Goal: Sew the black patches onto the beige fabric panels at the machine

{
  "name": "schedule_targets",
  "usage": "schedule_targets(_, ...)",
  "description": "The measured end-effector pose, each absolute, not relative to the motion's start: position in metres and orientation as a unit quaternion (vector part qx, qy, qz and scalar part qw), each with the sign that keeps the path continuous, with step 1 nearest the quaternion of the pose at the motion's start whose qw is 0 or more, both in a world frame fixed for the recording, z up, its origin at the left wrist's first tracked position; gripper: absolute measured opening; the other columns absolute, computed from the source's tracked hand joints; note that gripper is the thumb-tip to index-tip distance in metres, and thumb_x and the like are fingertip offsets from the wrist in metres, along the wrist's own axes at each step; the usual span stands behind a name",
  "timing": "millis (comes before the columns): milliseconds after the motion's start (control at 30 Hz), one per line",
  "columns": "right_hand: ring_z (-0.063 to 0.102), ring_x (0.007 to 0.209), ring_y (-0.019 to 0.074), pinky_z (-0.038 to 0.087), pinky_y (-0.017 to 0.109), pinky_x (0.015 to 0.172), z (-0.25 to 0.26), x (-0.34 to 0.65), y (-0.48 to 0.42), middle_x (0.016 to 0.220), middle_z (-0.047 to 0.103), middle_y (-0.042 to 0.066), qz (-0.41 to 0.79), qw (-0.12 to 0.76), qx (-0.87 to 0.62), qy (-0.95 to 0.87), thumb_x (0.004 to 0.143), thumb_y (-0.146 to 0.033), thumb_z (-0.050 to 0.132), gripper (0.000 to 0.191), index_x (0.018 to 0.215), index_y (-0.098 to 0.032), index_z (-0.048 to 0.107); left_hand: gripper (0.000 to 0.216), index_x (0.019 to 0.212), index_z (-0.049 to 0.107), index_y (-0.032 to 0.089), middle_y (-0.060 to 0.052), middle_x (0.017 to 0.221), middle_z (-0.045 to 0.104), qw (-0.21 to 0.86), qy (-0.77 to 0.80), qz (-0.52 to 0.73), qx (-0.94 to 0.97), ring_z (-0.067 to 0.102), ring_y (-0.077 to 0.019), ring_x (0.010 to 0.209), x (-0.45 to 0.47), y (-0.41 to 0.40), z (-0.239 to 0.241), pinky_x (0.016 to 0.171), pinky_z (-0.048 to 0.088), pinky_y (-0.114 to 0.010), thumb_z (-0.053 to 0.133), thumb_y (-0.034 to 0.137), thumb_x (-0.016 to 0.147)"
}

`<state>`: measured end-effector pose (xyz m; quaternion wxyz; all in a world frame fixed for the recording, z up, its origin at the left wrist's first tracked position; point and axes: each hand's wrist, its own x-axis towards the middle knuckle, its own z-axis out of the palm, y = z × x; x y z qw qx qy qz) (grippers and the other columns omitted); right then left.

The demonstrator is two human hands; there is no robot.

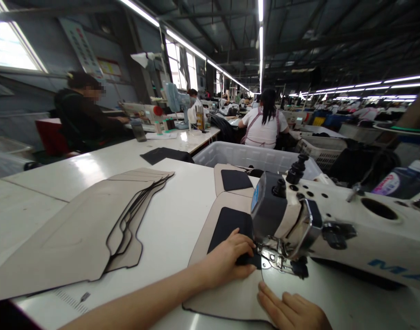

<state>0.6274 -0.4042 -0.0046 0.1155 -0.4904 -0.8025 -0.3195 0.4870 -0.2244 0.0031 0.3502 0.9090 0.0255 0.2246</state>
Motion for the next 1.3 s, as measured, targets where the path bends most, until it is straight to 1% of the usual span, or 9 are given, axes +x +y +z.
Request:
schedule_targets(133, 0.058, 0.060, 0.0100, 0.049, 0.023, 0.050, -0.003, 0.633, -0.398, 0.110, 0.065, 0.003, -0.280, 0.138, -0.519, -0.795, 0.090, -0.022, 0.037, 0.031, 0.104, -0.015, 0.063, 0.021, 0.087, 0.056, 0.015, -0.006, 0.100, 0.058, 0.368, 0.060, 0.237, 0.897, 0.055, -0.0196, 0.095, 0.494, -0.217, 0.004, 0.091, 0.045, -0.037, 0.068, 0.014, 0.070)
schedule_targets(300, 0.063, 0.075, 0.0092, 0.052, 0.021, 0.061, 0.004, 0.635, -0.388, 0.110, 0.065, -0.001, -0.261, 0.156, -0.547, -0.780, 0.088, -0.016, 0.038, 0.029, 0.104, -0.017, 0.062, 0.020, 0.085, 0.058, 0.014, -0.005, 0.097, 0.057, 0.366, 0.066, 0.251, 0.894, 0.052, -0.0199, 0.094, 0.506, -0.206, 0.002, 0.084, 0.046, -0.032, 0.069, 0.012, 0.069)
schedule_targets(567, 0.064, 0.086, 0.0088, 0.049, 0.021, 0.059, -0.007, 0.642, -0.389, 0.113, 0.063, -0.006, -0.314, 0.146, -0.555, -0.757, 0.092, -0.023, 0.034, 0.032, 0.107, -0.022, 0.062, 0.006, 0.075, 0.057, 0.015, -0.003, 0.093, 0.060, 0.354, 0.070, 0.263, 0.895, 0.054, -0.0166, 0.091, 0.485, -0.232, -0.001, 0.081, 0.047, -0.027, 0.062, 0.014, 0.076)
schedule_targets(633, 0.065, 0.084, 0.0099, 0.050, 0.021, 0.062, -0.010, 0.648, -0.392, 0.115, 0.061, -0.006, -0.325, 0.117, -0.547, -0.763, 0.091, -0.026, 0.036, 0.031, 0.109, -0.023, 0.062, 0.012, 0.082, 0.058, 0.015, -0.005, 0.095, 0.062, 0.308, 0.035, 0.246, 0.918, 0.055, -0.0180, 0.092, 0.474, -0.248, -0.009, 0.084, 0.048, -0.027, 0.065, 0.023, 0.078)
schedule_targets(700, 0.065, 0.084, 0.0103, 0.053, 0.021, 0.064, -0.013, 0.657, -0.395, 0.119, 0.058, -0.005, -0.331, 0.071, -0.522, -0.783, 0.090, -0.027, 0.037, 0.033, 0.114, -0.022, 0.059, 0.021, 0.095, 0.057, 0.013, -0.008, 0.107, 0.062, 0.229, 0.008, 0.236, 0.944, 0.054, -0.0219, 0.102, 0.469, -0.261, -0.019, 0.094, 0.045, -0.031, 0.062, 0.027, 0.080)
schedule_targets(833, 0.062, 0.096, 0.0068, 0.051, 0.014, 0.075, -0.016, 0.673, -0.399, 0.124, 0.054, -0.004, -0.297, 0.036, -0.511, -0.806, 0.085, -0.017, 0.036, 0.041, 0.123, -0.021, 0.051, 0.027, 0.116, 0.051, 0.009, -0.011, 0.122, 0.057, 0.118, 0.013, 0.223, 0.968, 0.047, -0.0231, 0.118, 0.474, -0.270, -0.029, 0.107, 0.034, -0.035, 0.041, 0.019, 0.092)
schedule_targets(933, 0.059, 0.101, 0.0039, 0.047, 0.012, 0.084, -0.014, 0.674, -0.400, 0.121, 0.057, -0.005, -0.262, 0.072, -0.540, -0.797, 0.082, -0.010, 0.039, 0.044, 0.123, -0.021, 0.050, 0.034, 0.125, 0.043, 0.007, -0.016, 0.127, 0.053, 0.095, -0.013, 0.206, 0.974, 0.045, -0.0238, 0.122, 0.478, -0.270, -0.023, 0.107, 0.035, -0.036, 0.034, 0.020, 0.095)
schedule_targets(1033, 0.058, 0.102, 0.0048, 0.048, 0.013, 0.083, -0.008, 0.669, -0.400, 0.120, 0.058, -0.003, -0.247, 0.090, -0.548, -0.794, 0.082, -0.009, 0.040, 0.044, 0.124, -0.020, 0.049, 0.038, 0.129, 0.039, 0.003, -0.020, 0.130, 0.049, 0.094, -0.026, 0.182, 0.978, 0.044, -0.0258, 0.123, 0.476, -0.270, -0.013, 0.106, 0.036, -0.037, 0.033, 0.017, 0.094)
schedule_targets(1300, 0.061, 0.097, 0.0064, 0.051, 0.016, 0.080, 0.003, 0.660, -0.394, 0.114, 0.062, -0.006, -0.202, 0.168, -0.570, -0.779, 0.082, -0.008, 0.042, 0.041, 0.118, -0.025, 0.053, 0.040, 0.132, 0.035, 0.002, -0.020, 0.134, 0.044, 0.106, -0.043, 0.145, 0.983, 0.040, -0.0242, 0.126, 0.473, -0.267, -0.004, 0.109, 0.030, -0.035, 0.029, 0.015, 0.095)
